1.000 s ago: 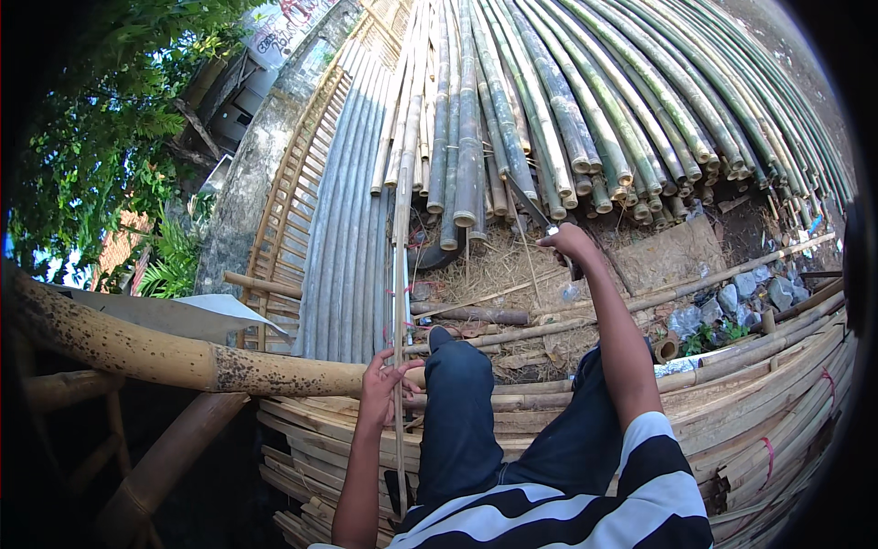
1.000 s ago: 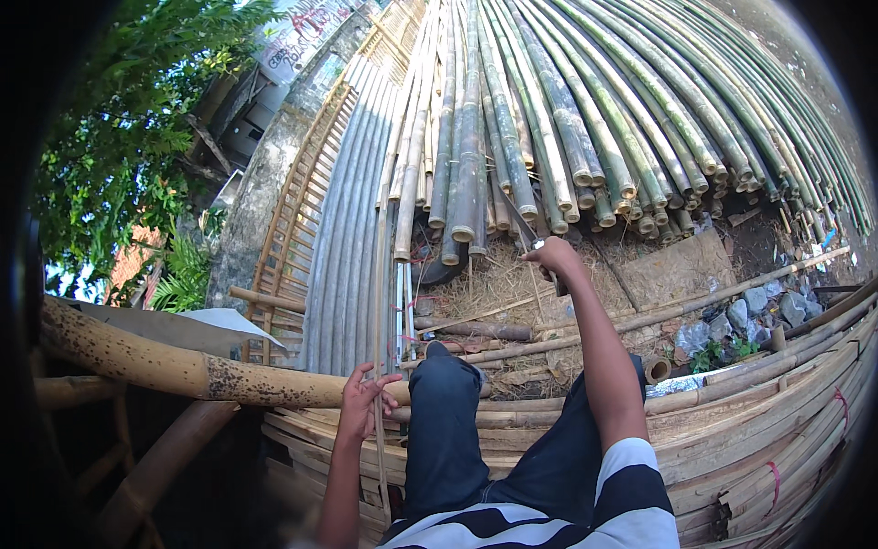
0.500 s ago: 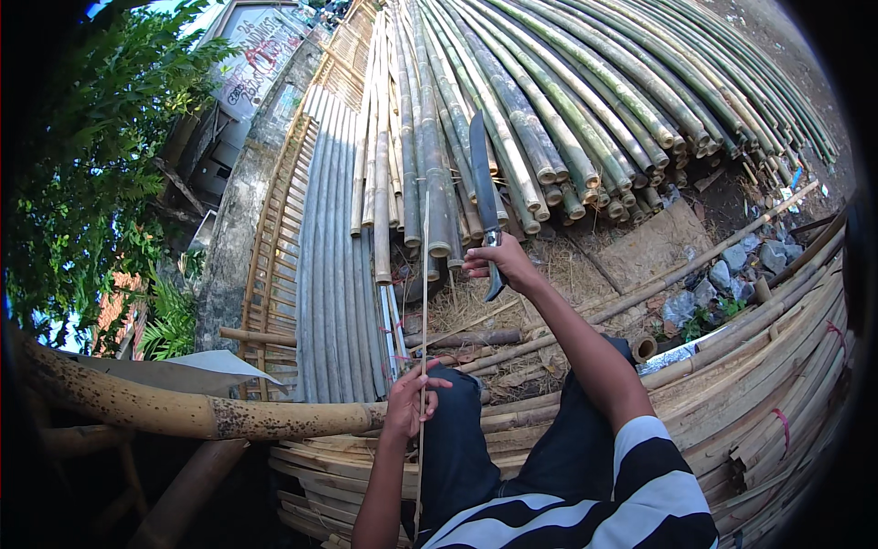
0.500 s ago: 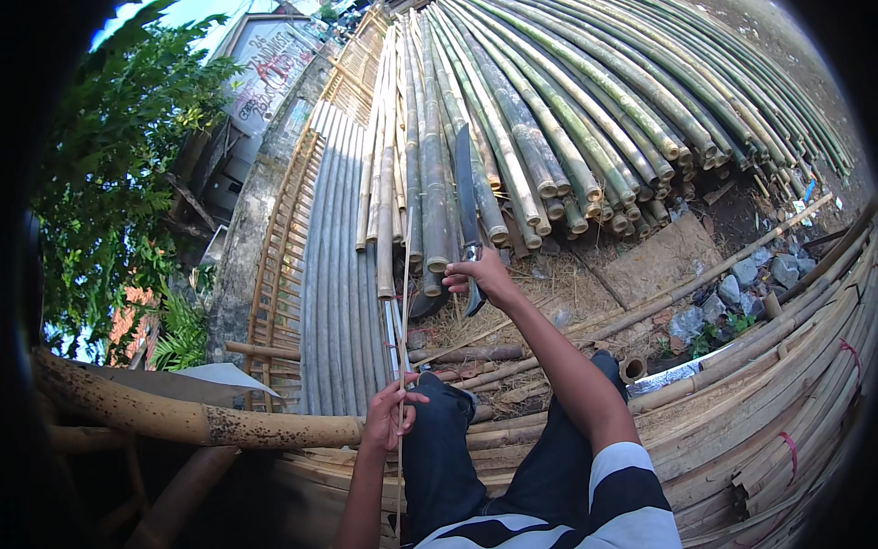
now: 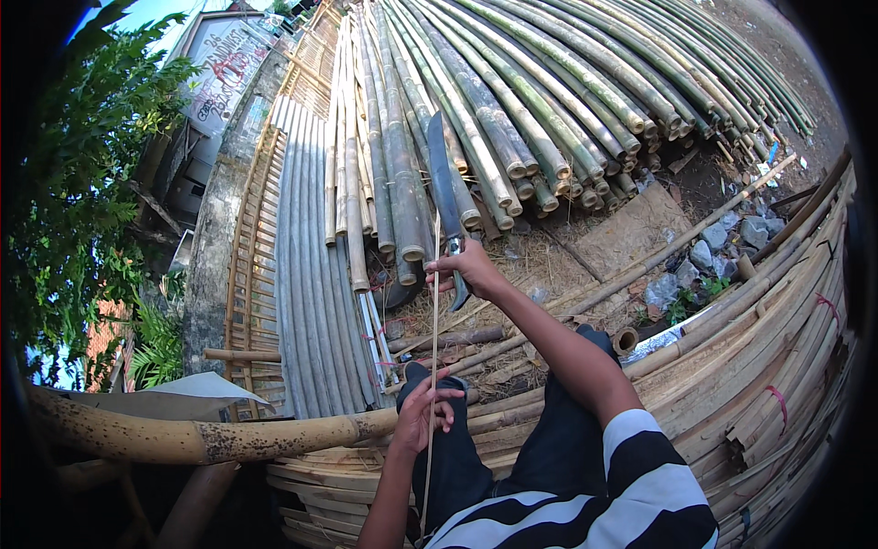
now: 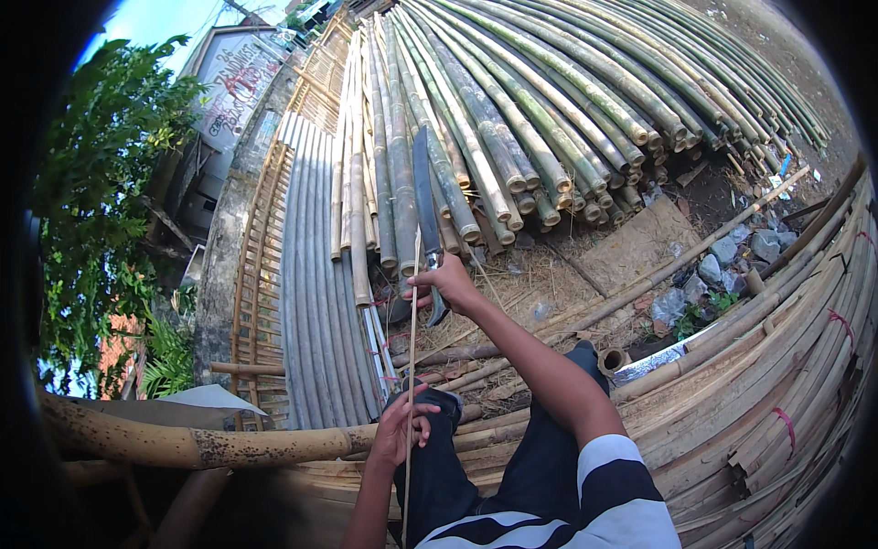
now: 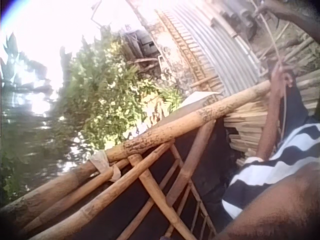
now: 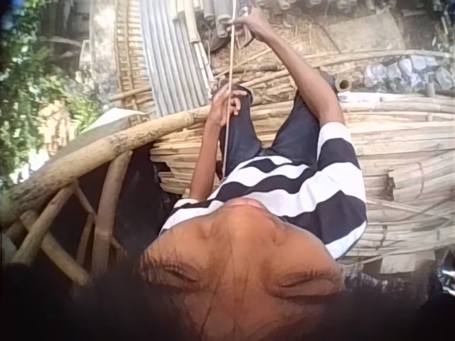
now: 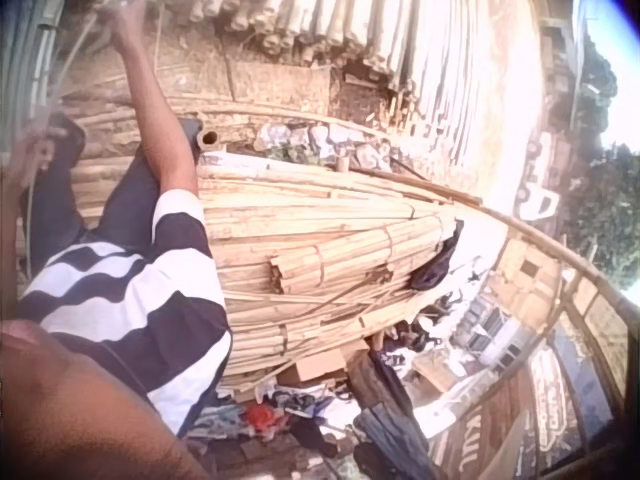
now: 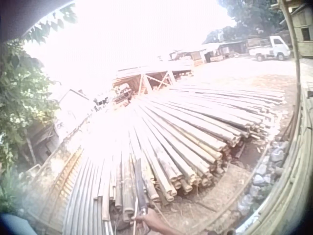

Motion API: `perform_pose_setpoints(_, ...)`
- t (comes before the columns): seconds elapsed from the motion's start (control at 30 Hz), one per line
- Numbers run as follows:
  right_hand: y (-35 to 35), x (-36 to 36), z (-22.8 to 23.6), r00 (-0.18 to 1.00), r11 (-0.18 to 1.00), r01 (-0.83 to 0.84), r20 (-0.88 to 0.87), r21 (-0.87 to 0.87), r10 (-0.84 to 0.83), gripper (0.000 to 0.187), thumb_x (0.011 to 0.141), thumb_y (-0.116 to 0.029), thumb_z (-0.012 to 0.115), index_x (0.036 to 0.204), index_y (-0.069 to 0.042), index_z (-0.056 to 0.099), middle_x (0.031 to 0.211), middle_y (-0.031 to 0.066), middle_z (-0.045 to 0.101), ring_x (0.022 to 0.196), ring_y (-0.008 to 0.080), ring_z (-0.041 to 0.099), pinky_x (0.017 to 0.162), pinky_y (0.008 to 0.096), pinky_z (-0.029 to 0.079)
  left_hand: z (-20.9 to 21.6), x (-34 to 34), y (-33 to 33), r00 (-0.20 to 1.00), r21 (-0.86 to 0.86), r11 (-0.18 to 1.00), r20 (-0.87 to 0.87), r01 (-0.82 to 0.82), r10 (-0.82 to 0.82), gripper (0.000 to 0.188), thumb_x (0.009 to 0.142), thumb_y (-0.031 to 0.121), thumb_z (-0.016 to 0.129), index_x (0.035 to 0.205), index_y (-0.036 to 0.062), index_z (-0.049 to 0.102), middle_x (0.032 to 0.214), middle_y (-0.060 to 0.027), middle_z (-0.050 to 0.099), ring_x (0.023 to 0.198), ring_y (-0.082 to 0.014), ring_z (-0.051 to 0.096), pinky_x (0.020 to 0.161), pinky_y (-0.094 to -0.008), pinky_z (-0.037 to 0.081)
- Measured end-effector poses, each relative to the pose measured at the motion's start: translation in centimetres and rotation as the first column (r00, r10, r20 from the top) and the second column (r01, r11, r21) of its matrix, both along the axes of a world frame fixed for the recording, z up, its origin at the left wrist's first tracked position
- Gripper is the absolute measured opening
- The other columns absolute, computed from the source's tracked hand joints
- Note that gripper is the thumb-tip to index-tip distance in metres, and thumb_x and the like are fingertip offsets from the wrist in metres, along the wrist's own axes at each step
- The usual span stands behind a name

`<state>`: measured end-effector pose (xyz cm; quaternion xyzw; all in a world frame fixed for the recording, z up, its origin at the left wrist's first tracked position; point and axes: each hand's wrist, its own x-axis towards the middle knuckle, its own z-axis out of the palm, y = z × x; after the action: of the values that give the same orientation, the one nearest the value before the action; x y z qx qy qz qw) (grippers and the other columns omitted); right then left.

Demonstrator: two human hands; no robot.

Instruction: Splitting and shaving bamboo poles into thin, flexible strips using a large knife.

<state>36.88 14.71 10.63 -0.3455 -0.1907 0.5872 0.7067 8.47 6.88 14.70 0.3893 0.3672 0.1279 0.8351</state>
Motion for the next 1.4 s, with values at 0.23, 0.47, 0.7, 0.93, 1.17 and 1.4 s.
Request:
perform_pose_setpoints(0.23, -0.4, 2.2, 0.4, 0.998, 0.999, 0.038, -0.053, 0.030, -0.036, 0.029, 0.082, 0.000, 0.068, 0.102, 0.006, 0.048, 0.092, 0.0199, 0.067, 0.080, 0.0302, 0.072, 0.058, 0.0360, 0.063, -0.2, -4.9, -3.9, 0.988, -0.194, 0.976, 0.136, 0.099, -0.073, 0.064, 0.099, 0.040, 0.049, 0.145, 0.0008, 0.027, 0.122, -0.0259, 0.055, 0.096, -0.0288, 0.065, 0.072, -0.0369, 0.060)
perform_pose_setpoints(0.47, -0.7, 6.4, -0.7, 0.979, 0.980, 0.195, -0.049, -0.029, -0.196, 0.032, 0.079, 0.002, 0.072, 0.102, 0.007, 0.049, 0.089, 0.0186, 0.065, 0.074, 0.0273, 0.071, 0.051, 0.0329, 0.063, 2.0, -10.0, -7.5, 0.975, -0.276, 0.951, -0.131, 0.138, -0.179, 0.063, 0.099, 0.048, 0.047, 0.138, -0.0014, 0.037, 0.089, -0.0122, 0.059, 0.081, -0.0193, 0.063, 0.068, -0.0295, 0.055)
perform_pose_setpoints(0.7, -0.4, 8.1, -0.8, 0.935, 0.954, 0.293, -0.231, 0.067, -0.270, 0.036, 0.083, -0.002, 0.070, 0.108, 0.010, 0.047, 0.100, 0.0224, 0.064, 0.085, 0.0341, 0.071, 0.062, 0.0435, 0.066, 3.4, -13.7, -6.5, 0.948, -0.206, 0.978, -0.304, 0.027, -0.091, 0.029, 0.103, 0.030, 0.047, 0.090, 0.0042, 0.053, 0.057, 0.0064, 0.033, 0.046, -0.0031, 0.029, 0.043, -0.0197, 0.024)
perform_pose_setpoints(0.93, -1.8, 10.8, -2.1, 0.912, 0.911, 0.410, 0.007, -0.043, -0.411, 0.040, 0.082, -0.002, 0.071, 0.110, 0.007, 0.043, 0.098, 0.0196, 0.064, 0.079, 0.0338, 0.071, 0.052, 0.0380, 0.063, 5.3, -5.8, 3.3, 0.901, 0.051, 0.977, -0.398, 0.209, -0.172, 0.032, 0.103, 0.032, 0.045, 0.088, 0.0054, 0.052, 0.058, 0.0071, 0.032, 0.044, -0.0025, 0.026, 0.041, -0.0202, 0.020)
perform_pose_setpoints(1.17, -2.5, 11.7, -1.7, 0.898, 0.897, 0.439, 0.063, -0.061, -0.435, 0.036, 0.083, -0.004, 0.072, 0.102, 0.002, 0.041, 0.096, 0.0210, 0.067, 0.074, 0.0287, 0.072, 0.048, 0.0328, 0.060, 3.8, 2.8, 9.0, 0.946, 0.062, 0.985, -0.294, 0.159, -0.134, 0.033, 0.103, 0.035, 0.043, 0.094, 0.0041, 0.053, 0.058, 0.0054, 0.032, 0.041, -0.0029, 0.026, 0.038, -0.0190, 0.022)
perform_pose_setpoints(1.4, -1.8, 12.2, -2.8, 0.859, 0.843, 0.509, 0.162, -0.175, -0.486, 0.034, 0.080, -0.004, 0.075, 0.098, 0.001, 0.046, 0.085, 0.0136, 0.068, 0.062, 0.0211, 0.069, 0.043, 0.0284, 0.054, 3.1, 10.6, 14.0, 0.954, 0.257, 0.946, -0.272, 0.198, -0.126, 0.023, 0.100, 0.027, 0.051, 0.095, 0.0051, 0.055, 0.057, 0.0063, 0.032, 0.040, -0.0012, 0.024, 0.035, -0.0184, 0.018)
